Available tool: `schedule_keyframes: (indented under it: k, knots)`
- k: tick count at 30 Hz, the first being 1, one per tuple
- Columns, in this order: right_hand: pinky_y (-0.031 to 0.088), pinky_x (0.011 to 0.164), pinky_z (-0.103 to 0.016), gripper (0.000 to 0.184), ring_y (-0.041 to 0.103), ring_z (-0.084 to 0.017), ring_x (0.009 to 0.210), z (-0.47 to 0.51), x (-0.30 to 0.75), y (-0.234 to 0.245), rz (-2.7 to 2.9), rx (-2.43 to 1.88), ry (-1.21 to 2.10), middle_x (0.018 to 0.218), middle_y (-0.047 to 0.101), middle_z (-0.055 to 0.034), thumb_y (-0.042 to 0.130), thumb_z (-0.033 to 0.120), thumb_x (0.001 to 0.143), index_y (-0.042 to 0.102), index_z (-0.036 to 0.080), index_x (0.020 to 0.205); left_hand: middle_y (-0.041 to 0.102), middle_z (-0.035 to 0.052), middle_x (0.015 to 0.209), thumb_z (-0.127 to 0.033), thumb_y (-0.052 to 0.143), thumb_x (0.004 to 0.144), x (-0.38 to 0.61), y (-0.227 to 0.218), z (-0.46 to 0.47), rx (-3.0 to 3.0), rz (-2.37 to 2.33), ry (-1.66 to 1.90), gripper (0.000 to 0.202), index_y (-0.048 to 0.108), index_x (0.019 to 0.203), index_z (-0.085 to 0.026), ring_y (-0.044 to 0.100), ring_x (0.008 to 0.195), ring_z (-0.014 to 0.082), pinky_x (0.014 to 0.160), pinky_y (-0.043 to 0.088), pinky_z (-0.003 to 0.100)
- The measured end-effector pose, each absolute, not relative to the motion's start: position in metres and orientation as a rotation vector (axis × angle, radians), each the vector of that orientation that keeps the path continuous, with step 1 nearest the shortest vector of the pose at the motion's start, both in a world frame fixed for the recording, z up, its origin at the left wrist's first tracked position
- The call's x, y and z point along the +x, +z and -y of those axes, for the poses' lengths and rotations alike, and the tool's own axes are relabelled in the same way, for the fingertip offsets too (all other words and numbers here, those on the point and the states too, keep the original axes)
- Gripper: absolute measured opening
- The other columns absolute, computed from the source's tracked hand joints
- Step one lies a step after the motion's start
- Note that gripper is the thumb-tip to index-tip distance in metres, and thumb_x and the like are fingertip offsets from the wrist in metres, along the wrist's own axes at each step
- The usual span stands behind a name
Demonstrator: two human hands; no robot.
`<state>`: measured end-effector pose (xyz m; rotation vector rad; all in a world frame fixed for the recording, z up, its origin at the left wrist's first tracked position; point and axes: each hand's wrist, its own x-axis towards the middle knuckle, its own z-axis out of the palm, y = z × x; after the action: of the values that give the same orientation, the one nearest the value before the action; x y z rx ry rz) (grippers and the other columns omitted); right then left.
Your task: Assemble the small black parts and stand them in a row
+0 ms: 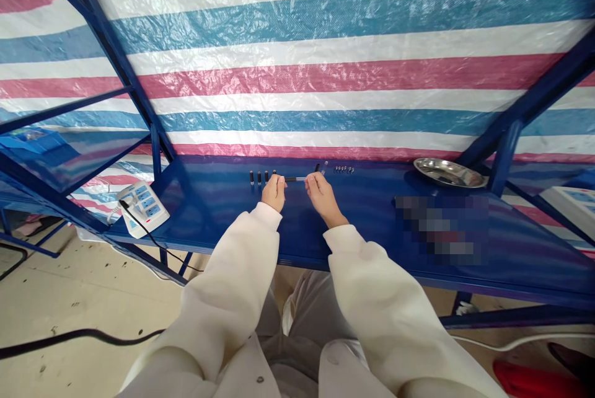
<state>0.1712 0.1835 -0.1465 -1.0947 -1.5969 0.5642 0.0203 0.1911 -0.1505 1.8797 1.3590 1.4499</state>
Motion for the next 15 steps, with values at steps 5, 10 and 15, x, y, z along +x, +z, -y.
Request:
schedule_keyframes:
  k: [5,10,15]
  knots:
    - [0.044,0.071,-0.029,0.030,0.056,-0.016,0.076,-0.184,0.172,-0.146,1.720,-1.095,0.412,0.086,0.060,-0.0050,0.036,0.043,0.089,0.054,0.020,0.098,0.058,-0.0007,0.073,-0.035,0.032,0.091,0.019,-0.152,-0.194,1.887,-1.343,1.535,0.022,0.046,0.082,-0.020,0.052,0.052,0.0072,0.058,0.044,0.021]
    - [0.044,0.071,-0.029,0.021,0.057,-0.017,0.079,-0.186,0.174,-0.151,1.931,-1.129,0.277,0.092,0.060,-0.0062,0.043,0.031,0.087,0.058,0.020,0.096,0.058,0.0001,0.071,-0.034,0.037,0.089,0.018,-0.152,-0.196,1.876,-1.334,1.590,0.019,0.048,0.086,-0.019,0.056,0.060,0.0090,0.063,0.046,0.022]
    - [0.044,0.067,-0.029,0.018,0.056,-0.019,0.079,-0.189,0.178,-0.157,1.897,-1.382,0.149,0.093,0.057,-0.0077,0.045,0.026,0.085,0.061,0.019,0.089,0.060,0.0015,0.072,-0.033,0.043,0.087,0.017,-0.153,-0.198,1.826,-1.400,1.612,0.019,0.054,0.090,-0.018,0.057,0.062,0.0103,0.064,0.046,0.023]
